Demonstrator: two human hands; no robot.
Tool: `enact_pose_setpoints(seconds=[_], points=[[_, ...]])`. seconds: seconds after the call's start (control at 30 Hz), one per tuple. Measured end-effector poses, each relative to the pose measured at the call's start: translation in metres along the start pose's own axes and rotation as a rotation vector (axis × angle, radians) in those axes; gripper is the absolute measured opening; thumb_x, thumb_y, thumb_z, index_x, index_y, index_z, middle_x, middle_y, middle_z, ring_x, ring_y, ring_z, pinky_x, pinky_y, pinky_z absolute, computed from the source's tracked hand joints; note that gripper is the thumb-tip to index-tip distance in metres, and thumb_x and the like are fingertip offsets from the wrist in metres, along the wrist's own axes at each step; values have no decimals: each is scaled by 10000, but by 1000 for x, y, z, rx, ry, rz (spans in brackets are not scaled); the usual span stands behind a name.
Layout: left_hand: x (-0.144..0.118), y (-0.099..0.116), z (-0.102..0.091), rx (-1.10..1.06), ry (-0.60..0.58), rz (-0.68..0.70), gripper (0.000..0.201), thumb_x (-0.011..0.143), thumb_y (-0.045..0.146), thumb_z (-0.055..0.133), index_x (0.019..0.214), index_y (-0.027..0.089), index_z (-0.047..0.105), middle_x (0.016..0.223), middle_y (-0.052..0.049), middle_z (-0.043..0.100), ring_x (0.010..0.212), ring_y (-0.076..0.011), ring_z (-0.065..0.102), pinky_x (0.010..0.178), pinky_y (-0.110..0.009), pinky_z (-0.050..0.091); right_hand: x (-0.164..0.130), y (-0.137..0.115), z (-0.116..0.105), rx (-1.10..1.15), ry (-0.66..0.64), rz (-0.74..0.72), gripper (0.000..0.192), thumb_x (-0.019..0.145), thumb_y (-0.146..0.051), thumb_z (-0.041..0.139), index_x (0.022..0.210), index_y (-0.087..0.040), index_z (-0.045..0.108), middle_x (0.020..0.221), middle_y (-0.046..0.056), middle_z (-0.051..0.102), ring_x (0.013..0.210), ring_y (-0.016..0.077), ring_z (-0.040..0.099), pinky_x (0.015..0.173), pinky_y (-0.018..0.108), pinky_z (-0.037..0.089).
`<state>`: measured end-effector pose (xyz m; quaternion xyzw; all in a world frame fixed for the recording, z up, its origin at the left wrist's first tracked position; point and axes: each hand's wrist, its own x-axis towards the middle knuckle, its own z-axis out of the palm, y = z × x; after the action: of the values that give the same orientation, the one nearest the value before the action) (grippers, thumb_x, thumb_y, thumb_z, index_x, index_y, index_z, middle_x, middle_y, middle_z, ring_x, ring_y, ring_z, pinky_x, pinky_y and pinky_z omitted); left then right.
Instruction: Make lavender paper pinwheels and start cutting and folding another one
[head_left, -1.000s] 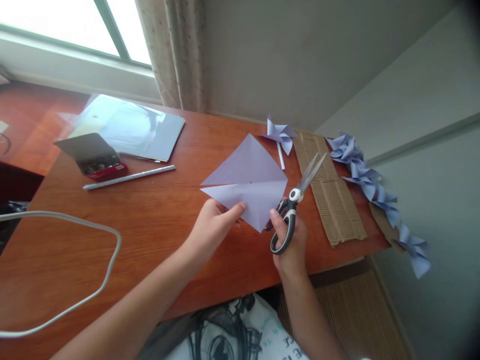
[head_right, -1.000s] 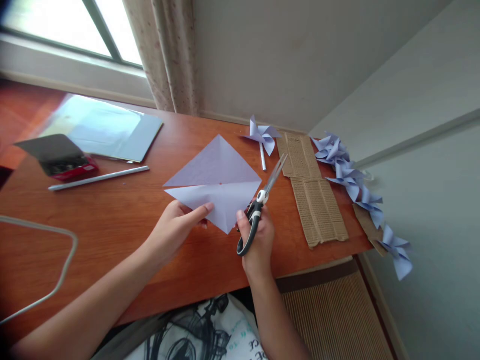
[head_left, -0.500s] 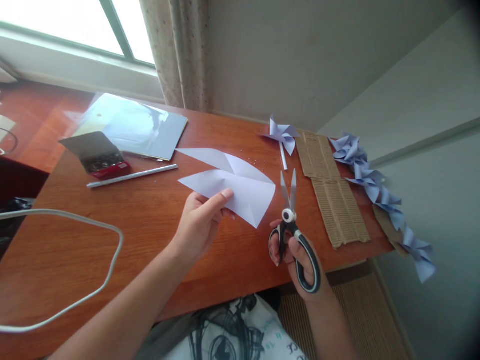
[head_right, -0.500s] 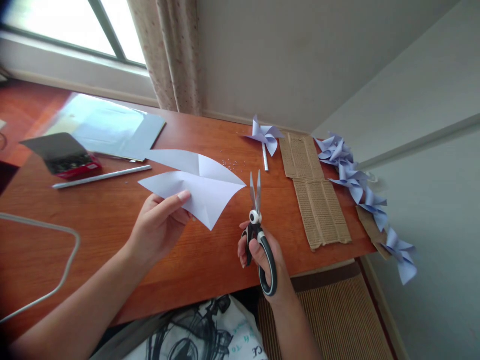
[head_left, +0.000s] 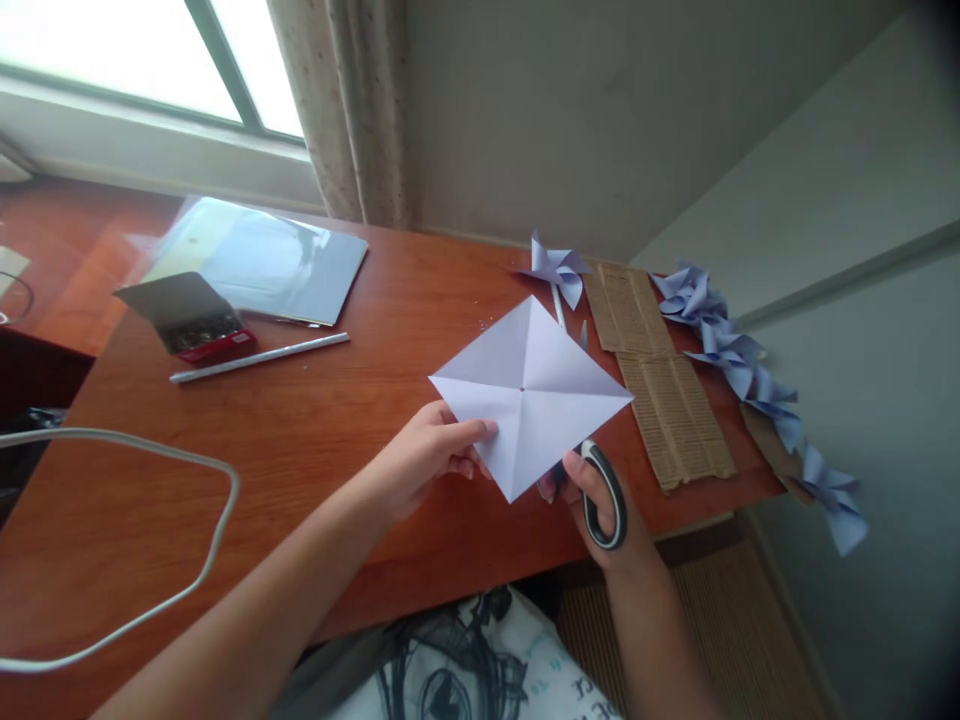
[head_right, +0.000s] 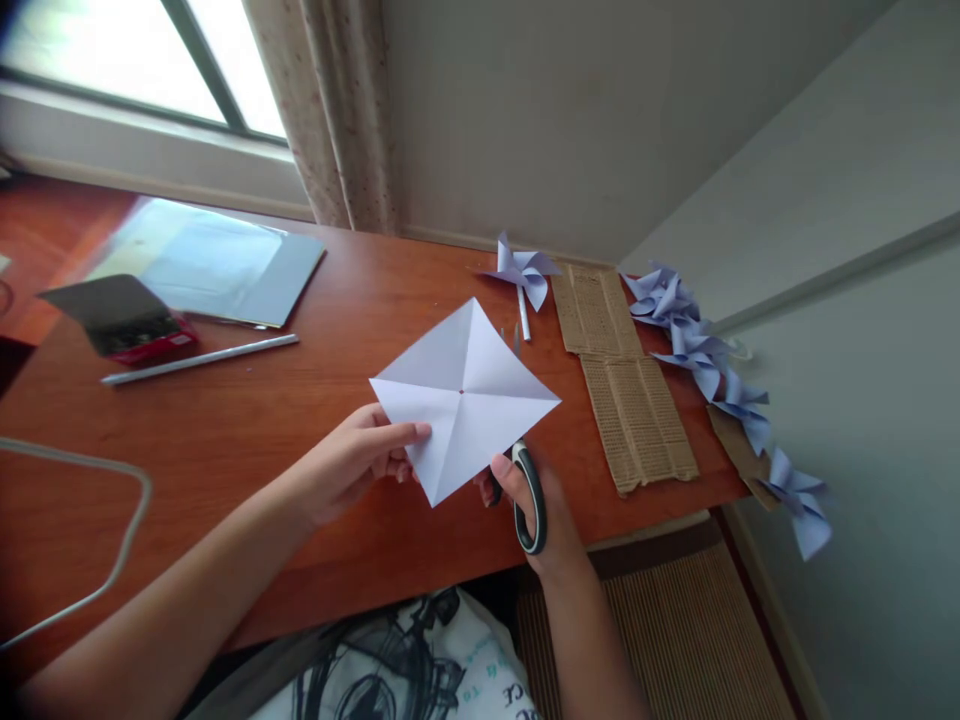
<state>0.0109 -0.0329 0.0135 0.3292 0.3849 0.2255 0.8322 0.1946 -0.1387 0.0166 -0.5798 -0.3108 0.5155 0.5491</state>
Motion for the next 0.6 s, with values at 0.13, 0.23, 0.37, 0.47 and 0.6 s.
enact_pose_setpoints(seconds=[0.13, 0.23, 0.37, 0.47, 0.6], points=[[3, -2, 0, 165, 22, 4, 255, 761, 340, 761, 851, 111, 692, 709, -65, 728, 576, -128, 651, 507, -188, 459, 0, -4, 1, -23, 1, 9, 306, 874, -426, 721, 725, -180, 613, 610, -6, 588, 592, 148, 520, 592, 298, 395], [3, -2, 2, 206, 57, 48, 261, 762, 343, 755, 863, 111, 692, 713, -51, 719, 563, -114, 610, 527, -204, 476, 0, -3, 1, -19, 9, 7, 312, 882, -415, 720, 712, -178, 609, 613, -3, 595, 598, 145, 527, 609, 301, 399], [2, -2, 2, 170, 100, 116, 247, 758, 347, 767, 759, 129, 652, 632, -16, 667, 520, -95, 553, 509, -200, 441, 0, 0, -1, 8, -25, 8, 294, 898, -412, 705, 748, -172, 627, 678, 8, 608, 623, 139, 520, 601, 289, 398], [1, 0, 1, 73, 168, 177, 247, 747, 332, 778, 715, 128, 643, 613, -9, 644, 523, -87, 538, 502, -193, 418, 0, 0, -3, 47, -60, 66, 257, 909, -433, 689, 941, -180, 662, 737, 0, 589, 637, 135, 505, 579, 272, 392], [2, 3, -1, -87, 271, 256, 230, 716, 287, 806, 709, 120, 648, 629, 6, 622, 527, -72, 514, 501, -186, 406, -4, 0, -6, 60, -106, 151, 339, 927, -456, 664, 1155, -209, 613, 758, -9, 570, 652, 138, 505, 590, 269, 398]])
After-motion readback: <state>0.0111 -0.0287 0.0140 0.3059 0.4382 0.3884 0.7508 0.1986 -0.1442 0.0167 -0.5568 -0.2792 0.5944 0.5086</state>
